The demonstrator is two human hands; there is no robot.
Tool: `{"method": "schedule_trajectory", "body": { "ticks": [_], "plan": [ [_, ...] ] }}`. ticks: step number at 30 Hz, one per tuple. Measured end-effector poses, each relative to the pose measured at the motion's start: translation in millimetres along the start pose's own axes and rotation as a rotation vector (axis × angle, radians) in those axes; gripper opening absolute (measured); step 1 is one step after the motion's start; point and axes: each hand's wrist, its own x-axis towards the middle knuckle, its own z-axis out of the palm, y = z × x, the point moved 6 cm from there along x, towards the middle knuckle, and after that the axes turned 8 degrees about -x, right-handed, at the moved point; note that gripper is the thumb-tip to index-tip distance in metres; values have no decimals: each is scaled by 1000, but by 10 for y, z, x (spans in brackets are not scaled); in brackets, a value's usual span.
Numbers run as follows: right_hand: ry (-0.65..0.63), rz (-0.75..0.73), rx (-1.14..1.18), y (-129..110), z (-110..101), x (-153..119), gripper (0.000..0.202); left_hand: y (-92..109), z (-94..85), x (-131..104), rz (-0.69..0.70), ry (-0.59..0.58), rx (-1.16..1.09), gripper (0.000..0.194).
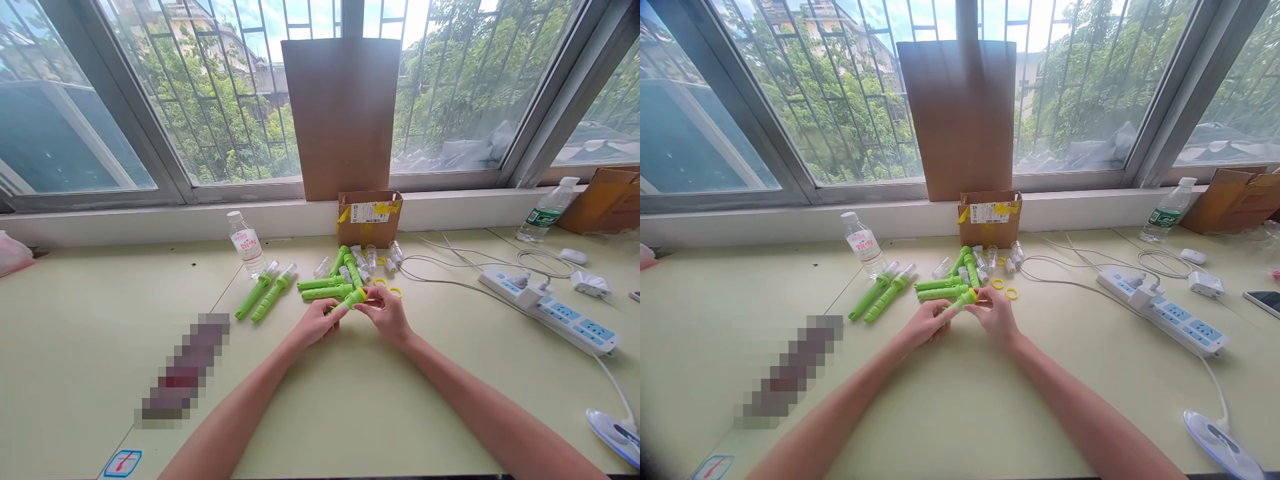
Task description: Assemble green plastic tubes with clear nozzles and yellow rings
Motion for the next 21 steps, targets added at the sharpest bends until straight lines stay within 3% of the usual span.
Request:
{"method": "schedule_trajectory", "body": {
  "ticks": [7, 13, 21],
  "plan": [
    [1, -6, -36, -14, 4, -15, 30, -23, -23, -10, -64, 18, -44, 40],
    [-41, -101, -40, -79, 28, -17, 30, -21, -23, 0, -47, -9, -132, 39],
    [-24, -67, -64, -42, 22, -15, 25, 9, -1, 10, 6, -43, -114, 43]
  ]
}}
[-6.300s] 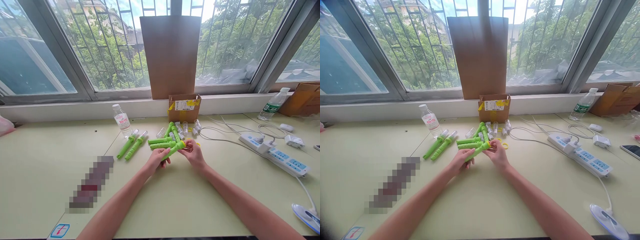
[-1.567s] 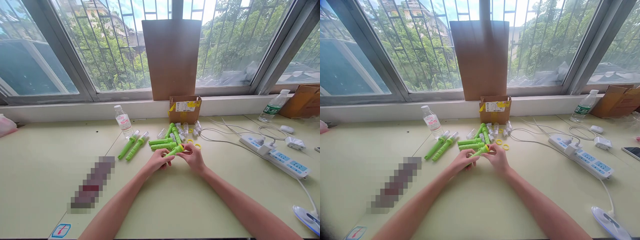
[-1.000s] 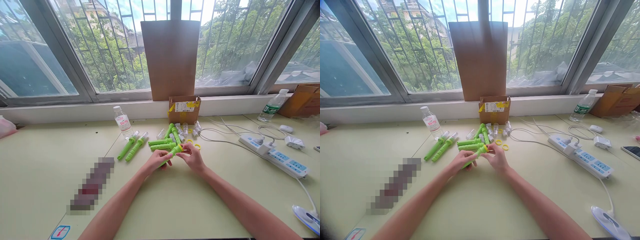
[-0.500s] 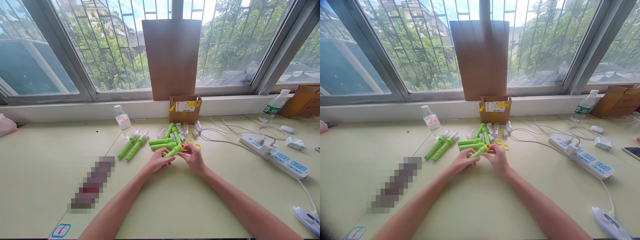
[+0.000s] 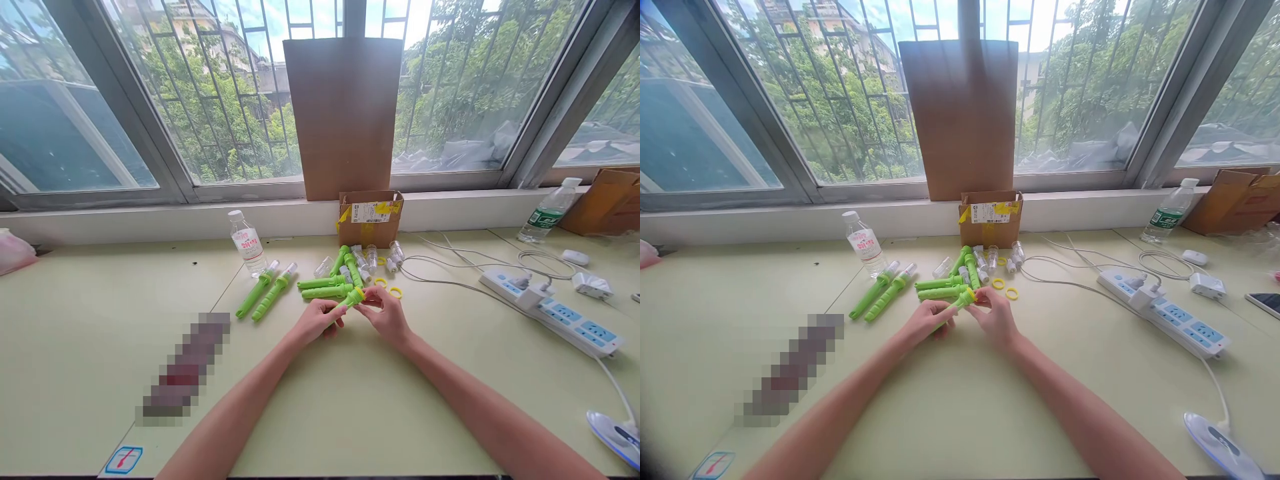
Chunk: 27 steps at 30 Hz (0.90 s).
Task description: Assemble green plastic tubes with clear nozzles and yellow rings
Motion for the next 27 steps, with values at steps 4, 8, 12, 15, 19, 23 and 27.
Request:
{"method": "schedule_trajectory", "body": {
  "ticks": [4, 8, 12, 15, 19, 23, 27],
  "plan": [
    [-11, 37, 42, 20, 5, 9, 27, -17, 18, 4, -10, -20, 18, 45],
    [-58, 57, 84, 18, 30, 11, 28, -64, 28, 15, -39, -48, 18, 50],
    [-76, 60, 103, 32, 41, 9, 28, -85, 22, 16, -62, -45, 33, 54],
    [-59, 67, 114, 60, 35, 9, 27, -60, 26, 8, -50, -49, 41, 54],
    [-57, 74, 123, 80, 38, 9, 27, -30, 19, -6, -52, -35, 46, 50],
    [-44, 78, 106, 74, 31, 6, 27, -14, -13, -23, -70, -6, 62, 46],
    [-16, 74, 89, 44, 16, 3, 29, -9, -26, -31, -80, -6, 66, 44]
  ]
}}
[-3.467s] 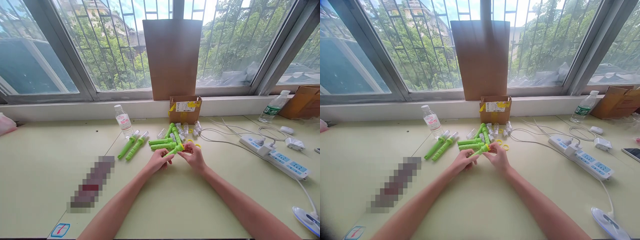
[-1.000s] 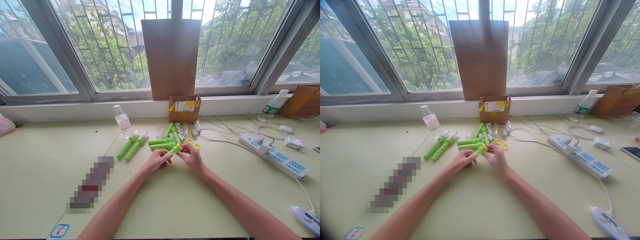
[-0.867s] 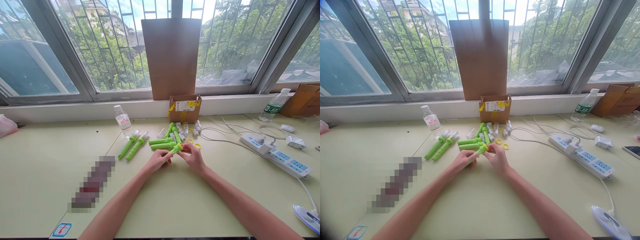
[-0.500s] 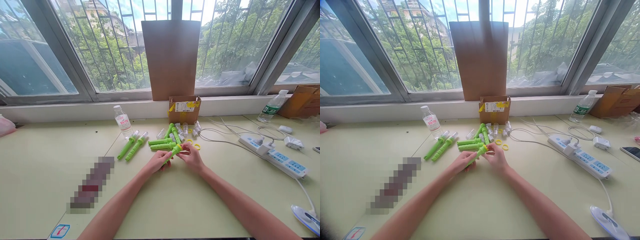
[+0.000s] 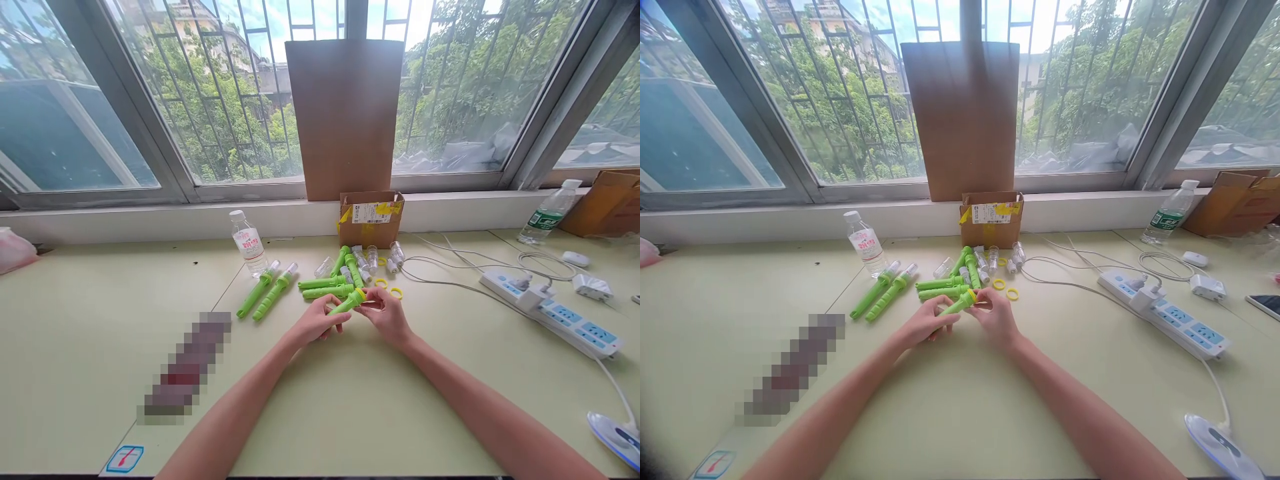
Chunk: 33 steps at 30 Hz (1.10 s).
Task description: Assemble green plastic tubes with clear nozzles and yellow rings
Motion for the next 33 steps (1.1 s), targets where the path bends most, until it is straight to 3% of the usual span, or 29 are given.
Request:
{"method": "schedule_trajectory", "body": {
  "ticks": [15, 33],
  "plan": [
    [-38, -72, -55, -57, 2, -1, 28, 16, 31, 22, 54, -14, -118, 40],
    [1, -32, -44, -31, -11, -7, 27, 32, 34, 16, 21, -53, -147, 43]
  ]
}}
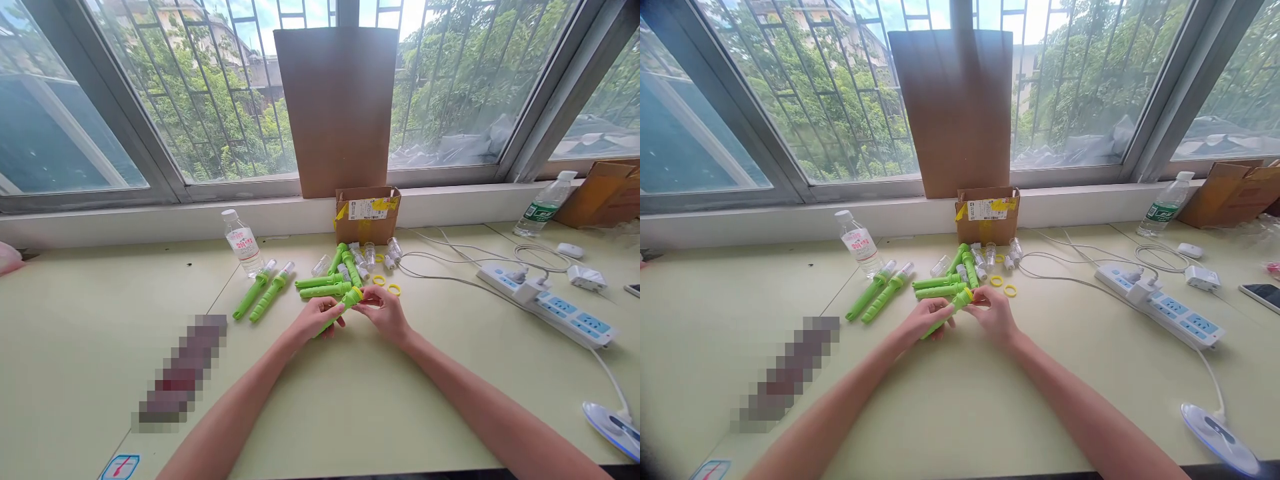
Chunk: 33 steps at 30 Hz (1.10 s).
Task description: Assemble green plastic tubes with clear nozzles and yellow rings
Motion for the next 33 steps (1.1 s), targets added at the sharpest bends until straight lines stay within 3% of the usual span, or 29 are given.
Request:
{"method": "schedule_trajectory", "body": {
  "ticks": [19, 33],
  "plan": [
    [17, 31, 24, -22, 14, -11, 32, -48, 7, 12, -6, -70, 11, 54],
    [36, 32, 36, -50, -3, -14, 29, -16, 0, -4, -36, -59, -8, 55]
  ]
}}
